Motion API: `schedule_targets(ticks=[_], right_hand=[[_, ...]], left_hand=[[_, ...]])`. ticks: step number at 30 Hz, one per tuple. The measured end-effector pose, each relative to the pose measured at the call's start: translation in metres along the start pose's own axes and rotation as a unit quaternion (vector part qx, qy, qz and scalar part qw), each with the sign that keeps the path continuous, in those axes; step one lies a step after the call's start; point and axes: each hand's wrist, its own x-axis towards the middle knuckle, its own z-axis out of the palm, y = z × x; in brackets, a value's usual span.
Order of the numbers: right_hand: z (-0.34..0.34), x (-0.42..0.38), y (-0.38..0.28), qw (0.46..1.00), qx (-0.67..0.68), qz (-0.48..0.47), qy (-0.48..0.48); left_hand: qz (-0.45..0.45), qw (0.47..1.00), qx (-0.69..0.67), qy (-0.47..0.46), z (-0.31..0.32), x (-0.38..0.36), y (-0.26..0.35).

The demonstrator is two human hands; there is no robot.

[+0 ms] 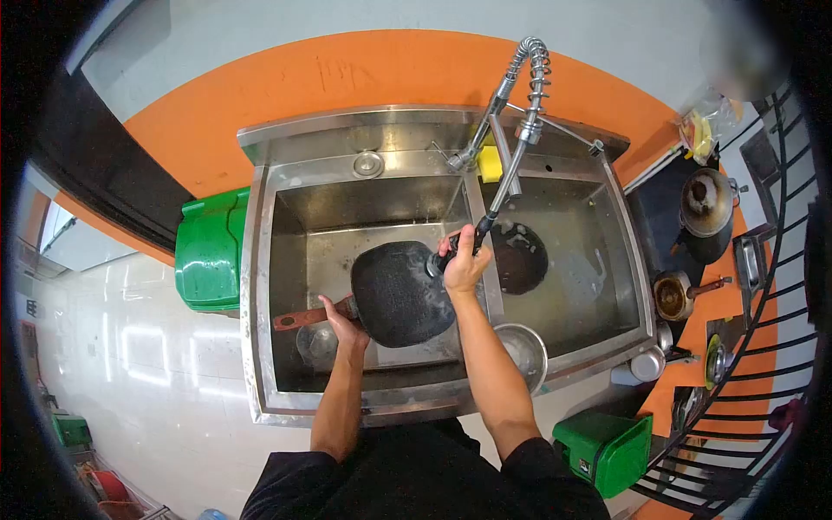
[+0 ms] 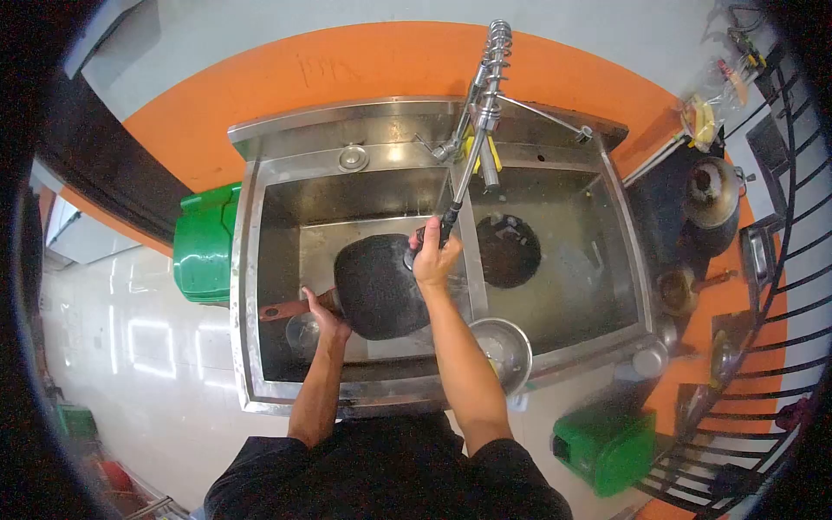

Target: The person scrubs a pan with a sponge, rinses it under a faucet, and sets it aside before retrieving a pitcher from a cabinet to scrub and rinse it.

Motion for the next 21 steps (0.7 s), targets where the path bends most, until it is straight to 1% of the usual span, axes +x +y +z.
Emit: schedule_targets(ticks=[1,2,3,4,5,6,8,9,10,11,13,14,15,16,17,18,19,20,21], right_hand=[[-0.003,-0.002,0.001,0.999,-0.029,0.027,-0.019],[-0.006,-0.007,0.002,0.996,-0.059,0.055,-0.038],[-0.004,-0.011,-0.001,0.996,-0.058,0.054,-0.039],[0.0,-0.02,-0.006,0.993,0.001,0.111,-0.036],[0.003,-0.028,-0.01,0.984,0.06,0.167,-0.033],[0.005,-0.034,-0.01,0.982,0.066,0.174,-0.046],[0.008,-0.039,-0.008,0.981,0.091,0.165,-0.044],[0.011,-0.037,-0.011,0.98,0.118,0.155,-0.046],[0.013,-0.033,-0.014,0.98,0.123,0.151,-0.032],[0.014,-0.029,-0.017,0.98,0.125,0.152,-0.032],[0.012,-0.021,-0.019,0.98,0.136,0.136,-0.053],[0.011,-0.02,-0.02,0.98,0.126,0.141,-0.063],[0.011,-0.019,-0.022,0.98,0.127,0.14,-0.064],[0.012,-0.02,-0.024,0.984,0.107,0.129,-0.057],[0.013,-0.019,-0.026,0.988,0.087,0.117,-0.051],[0.012,-0.018,-0.028,0.995,0.032,0.079,-0.061],[0.01,-0.015,-0.029,0.995,0.032,0.078,-0.062],[0.007,-0.012,-0.03,0.995,-0.044,0.062,-0.06],[0.004,-0.011,-0.032,0.99,-0.12,0.046,-0.058]], left_hand=[[0.001,1.0,0.001,0.0,0.006,-0.007,0.005],[0.035,0.999,0.009,0.013,0.012,-0.016,0.009],[0.069,0.997,0.017,0.024,0.018,-0.019,0.011],[0.068,0.997,0.016,0.024,0.004,-0.007,0.01],[0.055,0.998,-0.009,-0.005,-0.016,0.01,0.008],[0.042,0.998,-0.033,-0.037,-0.017,0.012,0.011],[0.045,0.998,-0.028,-0.04,-0.022,0.009,0.012],[0.051,0.997,-0.023,-0.043,-0.014,-0.001,0.018],[0.044,0.998,-0.033,-0.019,0.005,-0.021,0.025],[0.045,0.998,-0.031,-0.018,-0.001,-0.017,0.025],[0.076,0.99,-0.063,-0.105,-0.006,-0.012,0.026],[0.077,0.989,-0.062,-0.106,-0.007,-0.01,0.025],[0.047,0.99,-0.08,-0.104,0.009,-0.024,0.028],[0.016,0.99,-0.099,-0.1,0.017,-0.031,0.031],[0.02,0.99,-0.1,-0.102,0.014,-0.027,0.034],[0.034,0.986,-0.084,-0.14,0.015,-0.025,0.037],[0.046,0.981,-0.066,-0.175,0.014,-0.023,0.037],[0.045,0.982,-0.065,-0.173,0.011,-0.023,0.037],[0.043,0.99,-0.053,-0.127,0.024,-0.036,0.044]])
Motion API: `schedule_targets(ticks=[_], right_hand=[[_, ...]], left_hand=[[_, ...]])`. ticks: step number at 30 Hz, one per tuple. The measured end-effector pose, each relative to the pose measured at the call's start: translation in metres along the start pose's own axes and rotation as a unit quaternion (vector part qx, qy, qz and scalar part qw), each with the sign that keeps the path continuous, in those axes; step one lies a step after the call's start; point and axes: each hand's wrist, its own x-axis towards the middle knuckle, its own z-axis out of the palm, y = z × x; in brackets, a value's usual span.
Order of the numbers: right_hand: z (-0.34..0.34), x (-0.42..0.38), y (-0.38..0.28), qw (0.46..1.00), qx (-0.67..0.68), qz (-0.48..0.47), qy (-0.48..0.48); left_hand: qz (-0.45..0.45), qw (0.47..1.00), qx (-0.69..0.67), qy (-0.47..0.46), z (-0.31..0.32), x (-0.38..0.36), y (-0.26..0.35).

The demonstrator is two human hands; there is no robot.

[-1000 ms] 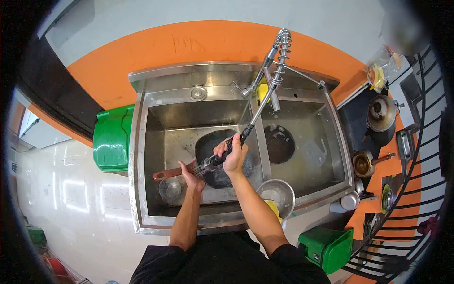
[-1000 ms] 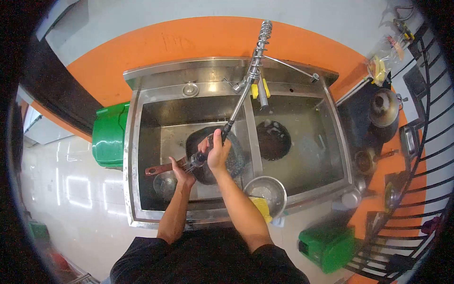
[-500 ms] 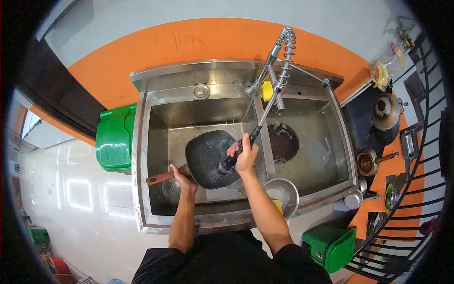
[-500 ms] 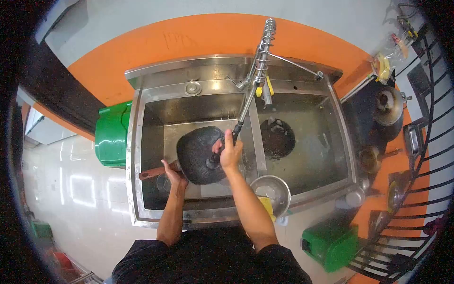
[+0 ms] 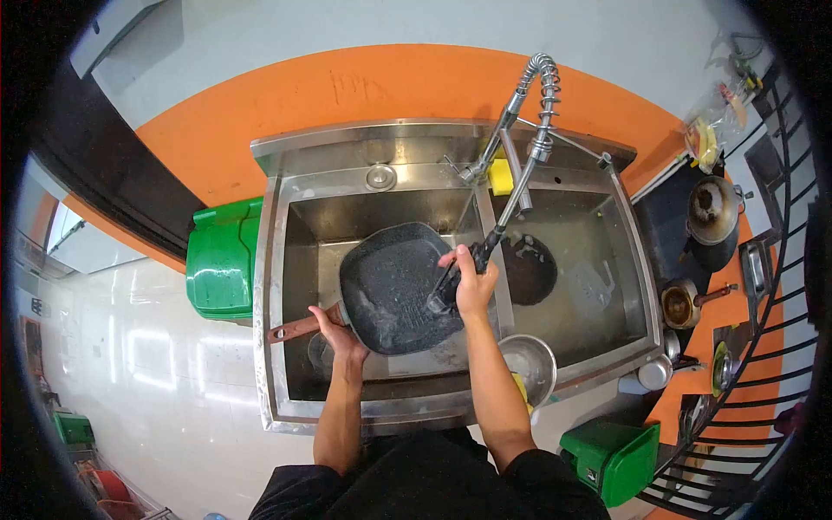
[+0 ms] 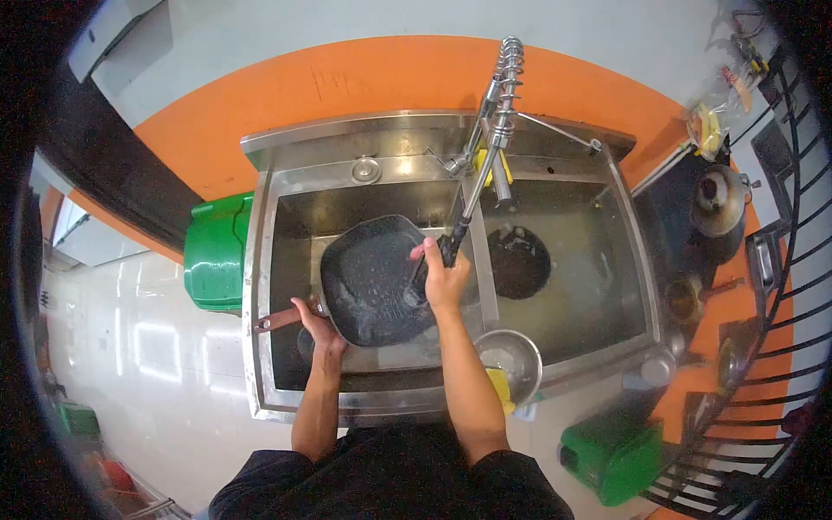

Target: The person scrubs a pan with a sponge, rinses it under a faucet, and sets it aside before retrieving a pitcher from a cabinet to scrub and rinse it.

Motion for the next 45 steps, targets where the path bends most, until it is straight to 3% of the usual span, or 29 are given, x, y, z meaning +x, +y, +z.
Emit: schedule_targets(ticks=[1,5,8,10,11,12,14,16,18,20,21,22,23,25,27,28,30,32,36,38,39,40,42,44,45], right_hand=[[-0.005,0.001,0.011,0.999,0.007,0.051,0.009],[-0.01,-0.006,0.068,0.998,-0.059,0.022,0.0],[-0.014,-0.012,0.084,0.961,-0.14,0.212,-0.112],[-0.012,-0.014,0.073,0.959,-0.139,0.219,-0.116],[-0.01,-0.014,0.067,0.958,-0.14,0.22,-0.119],[-0.009,-0.013,0.075,0.959,-0.136,0.22,-0.118],[-0.008,-0.011,0.099,0.96,-0.159,0.219,-0.073],[-0.003,-0.006,0.096,0.958,-0.186,0.205,-0.072],[0.001,-0.009,0.088,0.955,-0.214,0.196,-0.065],[0.005,-0.012,0.073,0.966,-0.228,0.118,-0.023],[0.001,-0.007,0.06,0.954,-0.229,0.177,-0.077],[-0.002,-0.006,0.055,0.954,-0.229,0.177,-0.076],[-0.004,-0.006,0.052,0.959,-0.179,0.204,-0.083],[-0.007,-0.001,0.06,0.96,-0.128,0.23,-0.092],[-0.009,0.009,0.079,0.989,0.013,0.139,-0.057],[-0.005,0.016,0.062,0.989,0.013,0.139,-0.058],[0.0,0.036,0.025,0.982,0.137,0.122,-0.054],[-0.004,0.051,0.01,0.971,0.159,0.158,-0.087],[0.002,0.059,-0.003,0.964,0.143,0.14,-0.178],[0.01,0.054,-0.003,0.93,0.243,0.183,-0.207],[0.019,0.046,-0.01,0.944,0.238,0.153,-0.171],[0.027,0.04,-0.004,0.943,0.238,0.152,-0.174],[0.039,0.026,0.007,0.952,0.271,0.096,-0.102],[0.052,0.011,0.0,0.958,0.26,0.111,-0.057],[0.056,0.006,0.0,0.953,0.277,0.112,-0.056]], left_hand=[[-0.001,0.999,0.014,0.046,0.009,-0.005,0.004],[0.019,0.999,0.009,0.024,-0.007,0.008,0.018],[0.021,0.996,0.08,-0.036,-0.013,0.013,0.028],[0.013,0.991,0.127,0.04,0.035,-0.012,0.036],[-0.056,0.994,0.088,0.04,0.021,-0.005,0.036],[-0.055,0.994,0.091,0.039,0.017,-0.003,0.034],[0.019,0.935,0.355,0.009,0.011,-0.003,0.026],[0.016,0.92,0.391,-0.004,-0.018,0.005,0.011],[0.091,0.868,0.487,0.032,-0.035,0.012,0.002],[0.108,0.869,0.483,0.028,-0.034,0.013,-0.003],[0.095,0.887,0.451,0.023,-0.034,0.013,-0.002],[0.081,0.904,0.42,0.019,-0.036,0.01,0.0],[0.144,0.871,0.469,-0.013,-0.051,0.019,-0.002],[0.176,0.845,0.505,-0.026,-0.065,0.031,0.0],[0.205,0.816,0.539,-0.039,-0.071,0.031,-0.002],[0.192,0.811,0.553,-0.004,-0.068,0.03,-0.004],[0.179,0.803,0.567,0.029,-0.055,0.025,-0.005],[0.087,0.731,0.663,0.137,-0.034,0.015,-0.008],[0.044,0.749,0.639,0.168,-0.051,0.025,-0.038],[0.05,0.785,0.61,0.094,-0.078,0.045,-0.059],[-0.013,0.788,0.612,0.068,-0.08,0.051,-0.06],[-0.012,0.789,0.611,0.069,-0.071,0.052,-0.061],[0.058,0.695,0.714,0.071,-0.053,0.053,-0.068],[0.03,0.687,0.725,0.036,-0.048,0.069,-0.071],[0.016,0.651,0.759,0.004,-0.043,0.074,-0.072]])
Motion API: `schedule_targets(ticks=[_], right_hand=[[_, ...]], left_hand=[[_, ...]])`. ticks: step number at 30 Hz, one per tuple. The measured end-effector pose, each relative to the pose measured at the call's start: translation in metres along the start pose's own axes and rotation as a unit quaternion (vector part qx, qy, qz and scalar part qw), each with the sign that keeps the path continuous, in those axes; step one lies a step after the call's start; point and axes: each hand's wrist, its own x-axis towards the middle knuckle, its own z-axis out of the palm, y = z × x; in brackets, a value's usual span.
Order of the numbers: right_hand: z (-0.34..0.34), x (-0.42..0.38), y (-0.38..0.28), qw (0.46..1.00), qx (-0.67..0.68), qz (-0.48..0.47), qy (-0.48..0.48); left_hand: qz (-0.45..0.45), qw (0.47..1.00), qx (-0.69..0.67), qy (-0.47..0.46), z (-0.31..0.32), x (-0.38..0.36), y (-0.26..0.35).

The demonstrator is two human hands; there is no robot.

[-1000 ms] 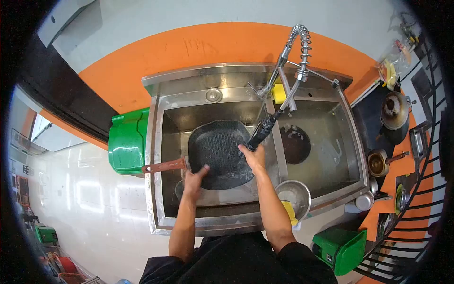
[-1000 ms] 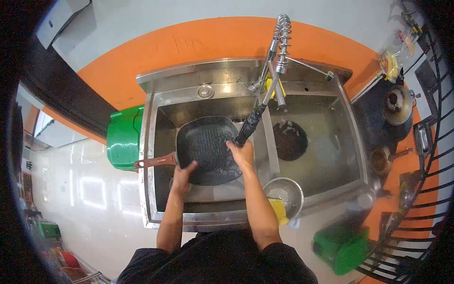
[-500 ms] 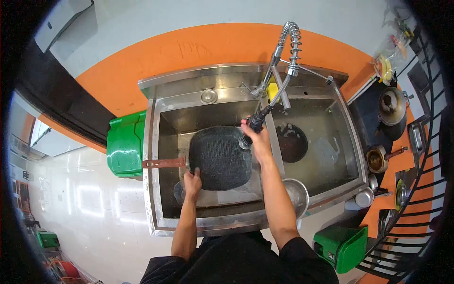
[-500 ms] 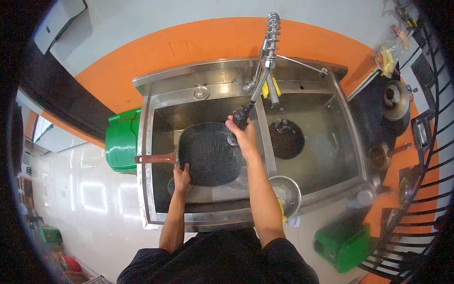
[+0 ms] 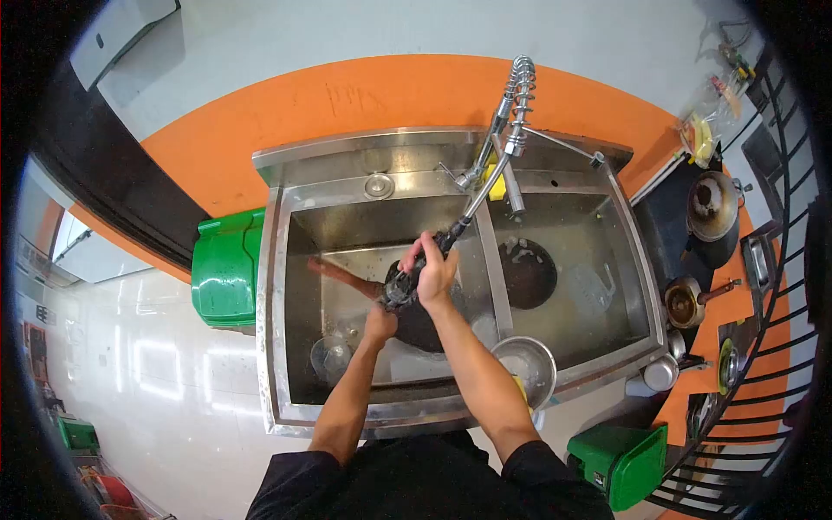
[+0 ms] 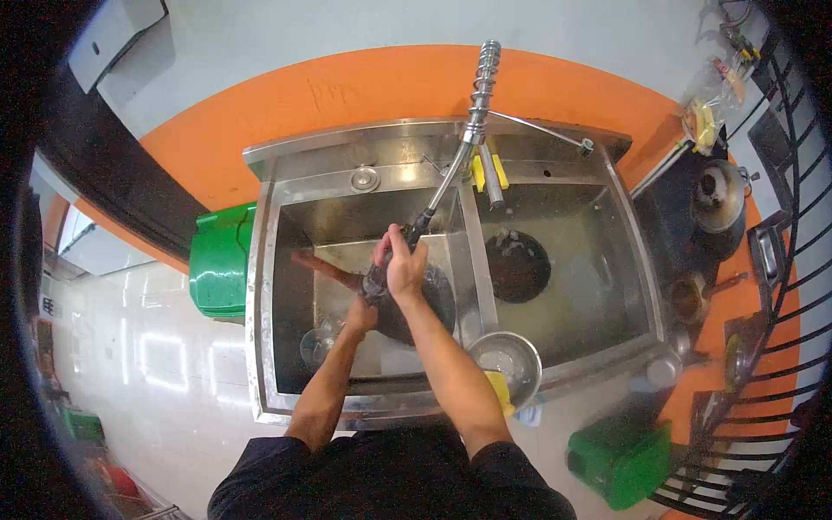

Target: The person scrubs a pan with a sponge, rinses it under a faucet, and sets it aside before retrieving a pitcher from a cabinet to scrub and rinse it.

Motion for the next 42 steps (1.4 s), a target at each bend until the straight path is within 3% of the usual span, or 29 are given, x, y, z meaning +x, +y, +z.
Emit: schedule_targets(ticks=[2,5,7,8,10,14,16,17,19,20,23,24,25,27,30,31,33,37,39,41,42], right_hand=[[0.006,-0.005,0.003,1.0,0.018,-0.003,-0.002],[0.0,0.003,0.007,0.997,0.075,0.006,0.002],[-0.005,0.014,0.004,0.993,-0.006,-0.111,0.034],[-0.009,0.018,0.003,0.992,0.003,-0.122,0.042],[-0.016,0.015,0.002,0.994,-0.015,-0.1,0.033],[-0.015,-0.016,0.01,1.0,-0.002,0.022,-0.015],[-0.012,-0.028,0.012,0.997,0.038,0.061,-0.043],[-0.014,-0.027,0.012,0.997,0.037,0.059,-0.042],[-0.018,-0.023,0.015,0.999,0.014,0.025,-0.034],[-0.02,-0.019,0.008,1.0,-0.013,0.011,-0.014],[-0.036,-0.001,-0.001,0.996,-0.067,-0.056,0.031],[-0.046,0.003,0.0,0.995,-0.081,-0.058,0.027],[-0.052,0.004,0.001,0.993,-0.102,-0.054,0.022],[-0.059,-0.002,0.004,0.988,-0.153,-0.019,0.008],[-0.041,-0.021,0.002,0.996,-0.06,0.056,-0.038],[-0.032,-0.022,0.003,0.996,0.019,0.072,-0.057],[-0.02,-0.017,0.007,0.998,-0.016,0.031,-0.059],[-0.02,0.012,0.015,0.996,-0.057,-0.068,0.031],[-0.043,0.019,0.009,0.975,-0.197,-0.103,0.009],[-0.052,0.008,0.003,0.97,-0.231,-0.075,0.005],[-0.053,-0.001,0.001,0.977,-0.211,-0.028,0.004]], left_hand=[[0.019,0.998,0.05,-0.03,0.002,0.003,0.007],[0.093,0.989,0.114,0.007,0.0,-0.002,0.02],[0.053,0.997,0.05,0.035,-0.002,-0.004,0.014],[0.051,0.997,0.053,0.035,-0.002,-0.007,0.009],[0.078,0.989,-0.115,0.047,0.002,-0.002,-0.003],[0.014,0.973,-0.217,0.072,0.024,0.025,-0.036],[-0.076,0.882,-0.462,0.057,0.018,0.008,-0.018],[-0.075,0.882,-0.462,0.056,0.017,0.004,-0.013],[-0.009,0.978,-0.181,0.106,0.021,0.005,-0.027],[-0.043,0.973,-0.166,0.154,0.037,0.03,-0.057],[-0.099,0.971,-0.145,0.165,0.011,-0.004,-0.036],[-0.076,0.972,-0.142,0.173,-0.003,-0.025,-0.018],[-0.076,0.972,-0.14,0.175,0.0,-0.019,-0.034],[-0.105,0.95,-0.263,0.133,0.008,-0.004,-0.066],[-0.123,0.946,-0.252,0.163,0.019,0.012,-0.08],[-0.124,0.946,-0.251,0.162,0.014,0.001,-0.065],[-0.162,0.956,-0.134,0.206,-0.003,-0.028,-0.009],[-0.166,0.955,-0.137,0.202,0.008,-0.024,-0.04],[-0.098,0.954,-0.238,0.152,0.02,-0.008,-0.086],[-0.097,0.96,-0.211,0.159,0.005,-0.021,-0.063],[-0.094,0.949,-0.261,0.151,0.002,-0.025,-0.055]])
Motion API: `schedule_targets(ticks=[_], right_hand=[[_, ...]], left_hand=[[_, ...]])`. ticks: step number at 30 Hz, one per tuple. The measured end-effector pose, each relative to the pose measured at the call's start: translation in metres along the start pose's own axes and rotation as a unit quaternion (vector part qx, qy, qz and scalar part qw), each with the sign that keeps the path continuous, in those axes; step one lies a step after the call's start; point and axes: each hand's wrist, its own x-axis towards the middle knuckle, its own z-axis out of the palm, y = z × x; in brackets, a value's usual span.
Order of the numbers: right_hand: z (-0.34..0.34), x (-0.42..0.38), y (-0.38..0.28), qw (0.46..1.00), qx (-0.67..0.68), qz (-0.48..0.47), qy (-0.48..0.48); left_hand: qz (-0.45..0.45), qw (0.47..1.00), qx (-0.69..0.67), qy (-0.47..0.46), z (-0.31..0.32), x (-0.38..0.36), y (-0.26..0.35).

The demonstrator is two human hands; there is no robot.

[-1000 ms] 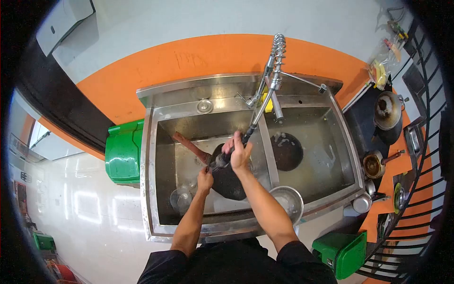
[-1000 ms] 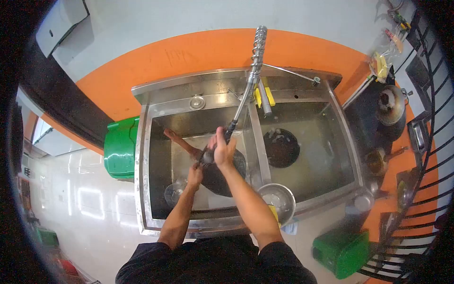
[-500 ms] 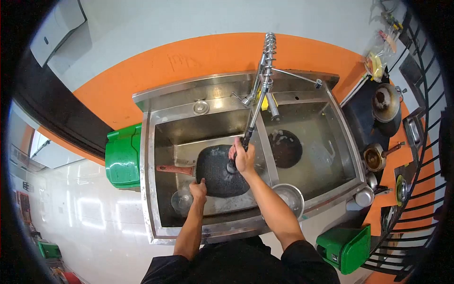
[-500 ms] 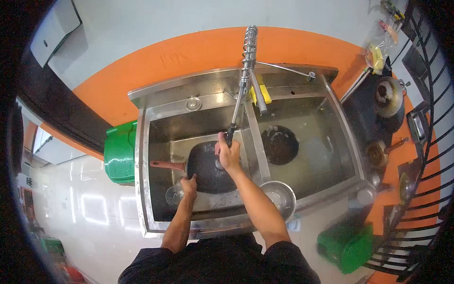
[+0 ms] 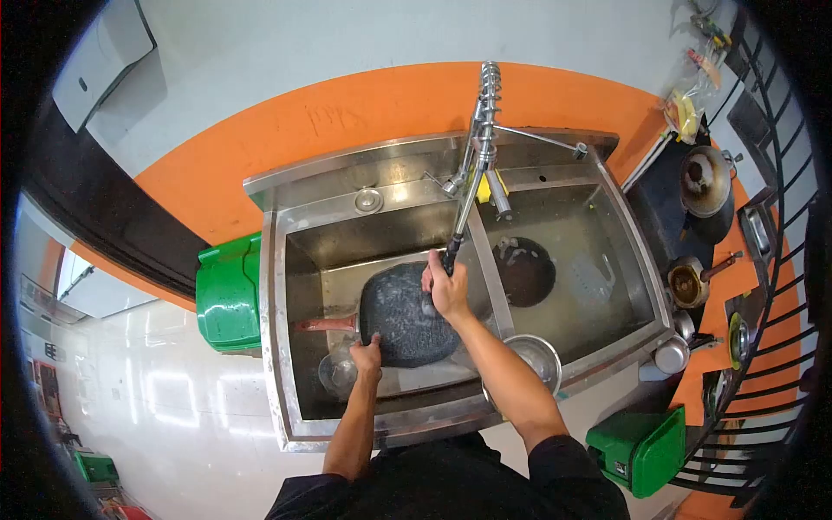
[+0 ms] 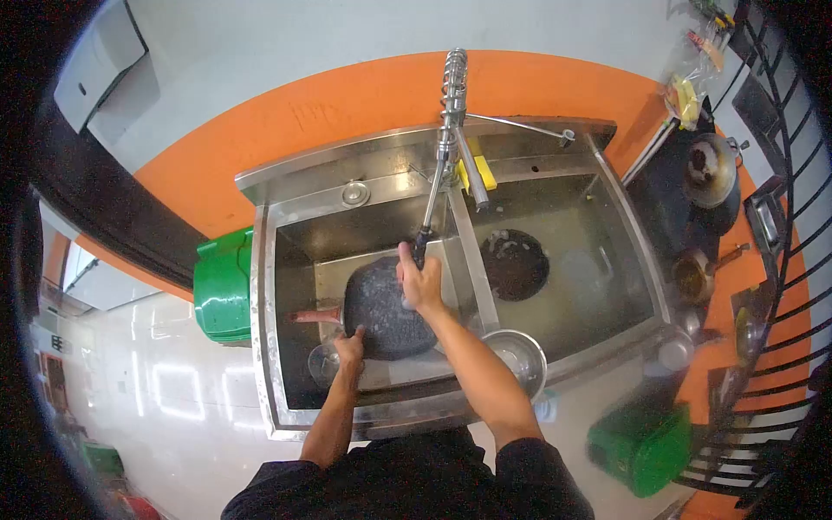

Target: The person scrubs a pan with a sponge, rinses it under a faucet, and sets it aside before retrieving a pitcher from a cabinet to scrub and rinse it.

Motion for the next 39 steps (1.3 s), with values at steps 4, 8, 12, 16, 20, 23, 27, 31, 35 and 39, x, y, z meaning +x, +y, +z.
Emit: schedule_targets(ticks=[4,8,12,16,20,23,27,31,35,39], right_hand=[[0.011,-0.027,-0.012,0.984,0.154,0.082,-0.047],[0.023,-0.006,-0.018,0.98,0.196,0.004,0.009],[0.004,0.013,0.008,0.991,0.078,-0.057,0.087],[-0.004,-0.001,0.022,0.995,0.084,0.034,0.051],[-0.005,-0.013,0.012,0.983,-0.134,-0.018,0.123],[-0.005,-0.039,0.072,0.866,-0.338,-0.161,0.332],[-0.005,-0.097,0.208,0.93,-0.217,0.197,0.222],[0.025,-0.125,0.225,0.884,0.149,0.444,-0.01],[0.061,-0.104,0.262,0.841,0.406,0.355,-0.044],[0.076,-0.058,0.28,0.961,-0.141,0.113,-0.211]], left_hand=[[0.042,0.999,-0.001,-0.007,0.014,-0.027,0.038],[0.103,0.993,0.057,0.016,0.02,-0.023,0.041],[0.233,0.962,0.126,0.069,0.004,-0.025,0.058],[0.239,0.961,0.105,0.092,-0.023,-0.019,0.068],[0.2,0.967,0.104,0.121,-0.052,-0.016,0.077],[0.232,0.959,0.076,0.142,-0.069,-0.017,0.094],[0.305,0.935,0.093,0.154,-0.09,-0.03,0.125],[0.387,0.873,0.183,0.233,-0.097,-0.057,0.163],[0.456,0.852,0.153,0.208,-0.105,-0.065,0.171],[0.537,0.801,0.153,0.218,-0.117,-0.07,0.178]])
